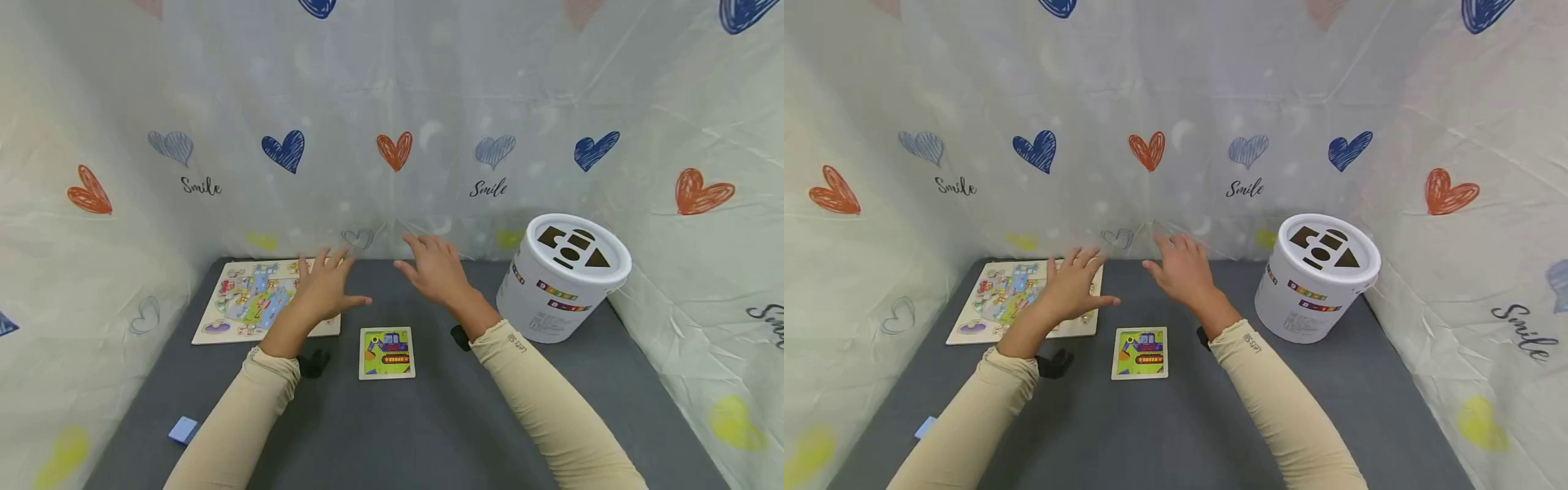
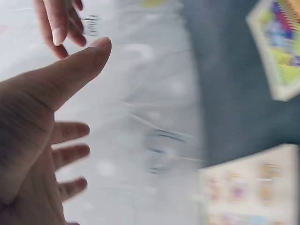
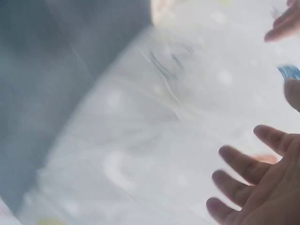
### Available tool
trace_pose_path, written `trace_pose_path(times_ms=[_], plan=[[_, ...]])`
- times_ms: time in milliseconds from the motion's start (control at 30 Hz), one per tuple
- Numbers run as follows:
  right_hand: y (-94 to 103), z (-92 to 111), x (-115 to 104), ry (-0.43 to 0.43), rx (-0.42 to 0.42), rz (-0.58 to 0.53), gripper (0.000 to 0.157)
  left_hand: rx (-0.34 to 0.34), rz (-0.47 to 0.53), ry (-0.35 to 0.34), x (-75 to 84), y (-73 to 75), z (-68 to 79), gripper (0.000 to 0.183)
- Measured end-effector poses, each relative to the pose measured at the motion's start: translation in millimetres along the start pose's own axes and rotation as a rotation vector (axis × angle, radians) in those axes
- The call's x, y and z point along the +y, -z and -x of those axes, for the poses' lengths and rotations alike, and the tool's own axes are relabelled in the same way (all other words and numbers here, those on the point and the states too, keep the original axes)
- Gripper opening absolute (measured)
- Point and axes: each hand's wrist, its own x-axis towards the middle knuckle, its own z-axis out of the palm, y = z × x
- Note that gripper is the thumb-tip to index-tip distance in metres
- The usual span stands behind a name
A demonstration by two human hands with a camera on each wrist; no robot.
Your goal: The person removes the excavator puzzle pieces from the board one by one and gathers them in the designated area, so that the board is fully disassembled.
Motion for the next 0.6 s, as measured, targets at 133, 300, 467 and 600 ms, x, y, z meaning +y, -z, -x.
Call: trace_pose_path(times_ms=[133, 300, 467, 600], plan=[[-36.4, 8.1, -3.4, 0.028, -0.053, 0.007, 0.056, -0.028, 0.033, -0.089, -18.0, -41.2, 14.8, 0.082], [-71.0, 17.5, -10.5, 0.050, -0.171, -0.002, 0.053, -0.068, 0.100, -0.185, -35.8, -86.3, 32.8, 0.071], [-91.3, 23.3, -16.9, 0.060, -0.216, -0.036, 0.051, -0.097, 0.156, -0.274, -43.3, -115.3, 48.2, 0.063], [-101.5, 25.6, -21.9, 0.065, -0.241, -0.055, 0.050, -0.129, 0.179, -0.285, -47.4, -128.4, 59.2, 0.059]])
